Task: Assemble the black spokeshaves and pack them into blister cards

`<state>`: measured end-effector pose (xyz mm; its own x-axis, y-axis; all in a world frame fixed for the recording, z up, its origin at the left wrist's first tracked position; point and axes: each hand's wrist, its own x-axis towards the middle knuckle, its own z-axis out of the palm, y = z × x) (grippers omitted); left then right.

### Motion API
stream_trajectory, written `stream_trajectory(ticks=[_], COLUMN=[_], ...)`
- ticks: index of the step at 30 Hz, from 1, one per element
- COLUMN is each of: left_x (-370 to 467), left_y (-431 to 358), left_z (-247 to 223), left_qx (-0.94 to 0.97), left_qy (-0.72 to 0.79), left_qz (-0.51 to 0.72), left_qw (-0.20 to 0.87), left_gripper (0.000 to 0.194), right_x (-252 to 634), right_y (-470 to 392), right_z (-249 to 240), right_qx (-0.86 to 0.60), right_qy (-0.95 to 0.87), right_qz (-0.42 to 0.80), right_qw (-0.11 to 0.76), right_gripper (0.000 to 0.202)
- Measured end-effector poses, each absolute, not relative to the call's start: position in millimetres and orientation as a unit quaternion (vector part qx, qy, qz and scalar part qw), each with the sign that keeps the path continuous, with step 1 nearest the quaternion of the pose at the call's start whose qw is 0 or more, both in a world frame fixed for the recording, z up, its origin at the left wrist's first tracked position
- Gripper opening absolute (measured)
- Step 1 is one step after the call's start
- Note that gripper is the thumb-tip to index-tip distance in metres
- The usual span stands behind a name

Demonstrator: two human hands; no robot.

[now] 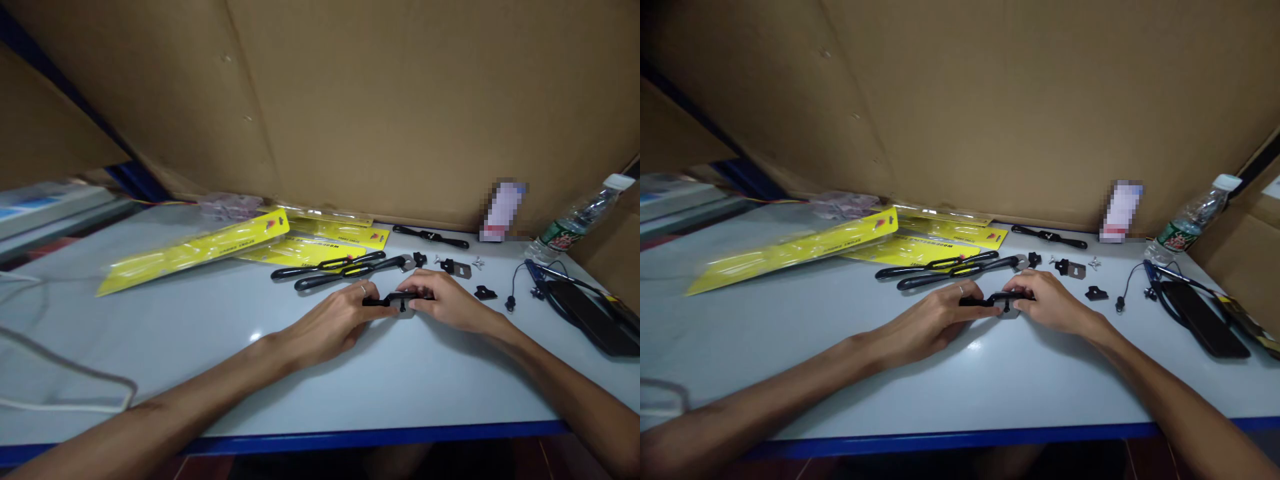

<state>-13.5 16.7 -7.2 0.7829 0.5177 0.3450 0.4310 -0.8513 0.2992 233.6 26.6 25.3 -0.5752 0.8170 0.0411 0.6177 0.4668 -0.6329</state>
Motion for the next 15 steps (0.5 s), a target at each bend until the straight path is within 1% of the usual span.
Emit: stream_trajectory(ticks=[4, 15], left_x=[-13.6, -13.3], left_y=[17.0, 17.3], left_z=[-5.5, -4.5], left_qx=[0.936, 0.937], left_qy=[0.255, 0.248], left_qz=[0.214, 0.214], left_qw=[0.114, 0.124], left_gripper=[0.058, 0.055], right_x=[234.9, 234.5], right_y=[27.8, 27.6], right_z=[22.1, 22.0], right_qx=[-0.426, -0.429], right_qy=[-0.833, -0.833], right_qz=[0.308, 0.300], right_qw=[0.173, 0.179], right_gripper=[0.023, 0.025])
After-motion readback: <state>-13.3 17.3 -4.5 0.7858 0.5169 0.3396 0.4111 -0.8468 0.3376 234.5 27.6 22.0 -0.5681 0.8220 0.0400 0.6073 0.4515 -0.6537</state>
